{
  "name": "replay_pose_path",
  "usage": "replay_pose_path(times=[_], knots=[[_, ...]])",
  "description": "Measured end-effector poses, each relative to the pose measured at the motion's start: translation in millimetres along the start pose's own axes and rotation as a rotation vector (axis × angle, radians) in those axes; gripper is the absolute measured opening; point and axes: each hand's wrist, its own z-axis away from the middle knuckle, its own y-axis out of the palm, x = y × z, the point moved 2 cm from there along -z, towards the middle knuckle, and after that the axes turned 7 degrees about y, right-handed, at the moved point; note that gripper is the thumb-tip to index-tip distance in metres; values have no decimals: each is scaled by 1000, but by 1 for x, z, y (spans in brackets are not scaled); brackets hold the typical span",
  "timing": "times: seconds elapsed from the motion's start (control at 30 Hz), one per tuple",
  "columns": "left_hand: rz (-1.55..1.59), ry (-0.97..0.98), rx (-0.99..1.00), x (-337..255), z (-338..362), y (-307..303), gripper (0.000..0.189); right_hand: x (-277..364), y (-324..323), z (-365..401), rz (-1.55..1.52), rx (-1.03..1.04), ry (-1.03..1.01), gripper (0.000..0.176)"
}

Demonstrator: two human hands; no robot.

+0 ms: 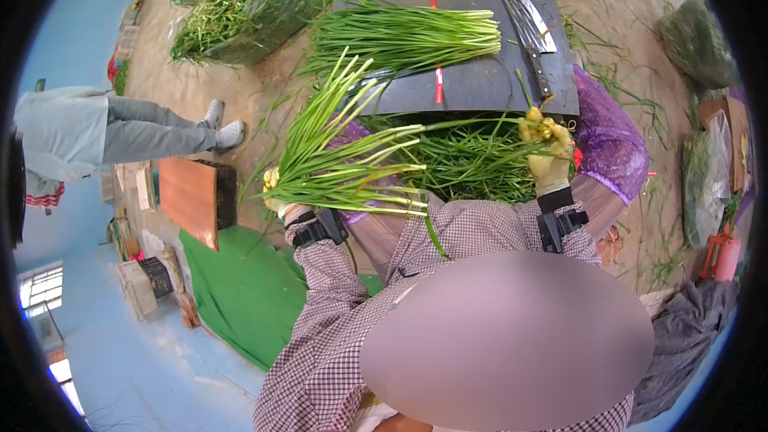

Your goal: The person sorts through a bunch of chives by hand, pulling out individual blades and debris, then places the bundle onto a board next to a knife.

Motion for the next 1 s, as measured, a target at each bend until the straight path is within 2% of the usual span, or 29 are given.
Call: replay_pose_path(times=[0.07,0.1,0.13,0.2,0.27,0.33,0.4,0.47,0.63,0.67,0.73,0.77,0.8,0.87,0.93,0.97,1.0], knots=[[-25,32,-141,-3,0,2,13,16,-35,-21,-204,258,134,16],[-36,43,-210,-3,-1,2,16,12,-24,-18,-92,440,202,16],[-44,14,-147,-5,-3,-1,15,0,-19,-14,78,273,115,16],[-53,-41,-23,-7,-4,-8,12,-38,3,1,519,301,225,24],[-79,-23,-78,-1,-1,3,16,-77,22,10,938,422,524,38],[-110,23,-158,0,-2,7,17,-120,27,8,967,632,671,49],[-112,51,-179,2,0,10,17,-157,46,11,930,638,709,47],[-110,58,-169,2,0,14,16,-184,53,8,855,577,625,31],[-102,29,-140,5,4,27,13,-194,52,9,772,615,552,24],[-101,24,-137,8,6,32,12,-192,47,9,706,560,586,23],[-98,3,-50,7,5,24,12,-178,56,20,576,451,648,21],[-95,-4,-3,5,4,20,14,-162,65,28,613,419,620,21],[-89,-5,4,5,3,17,14,-149,70,32,516,370,581,23],[-81,-4,16,3,1,14,15,-120,50,13,307,456,591,27],[-78,5,-3,6,3,21,16,-84,48,10,364,450,455,27],[-77,5,-11,8,4,27,17,-75,47,10,419,533,382,26],[-79,5,-17,11,5,32,17,-77,50,10,759,594,187,24]])
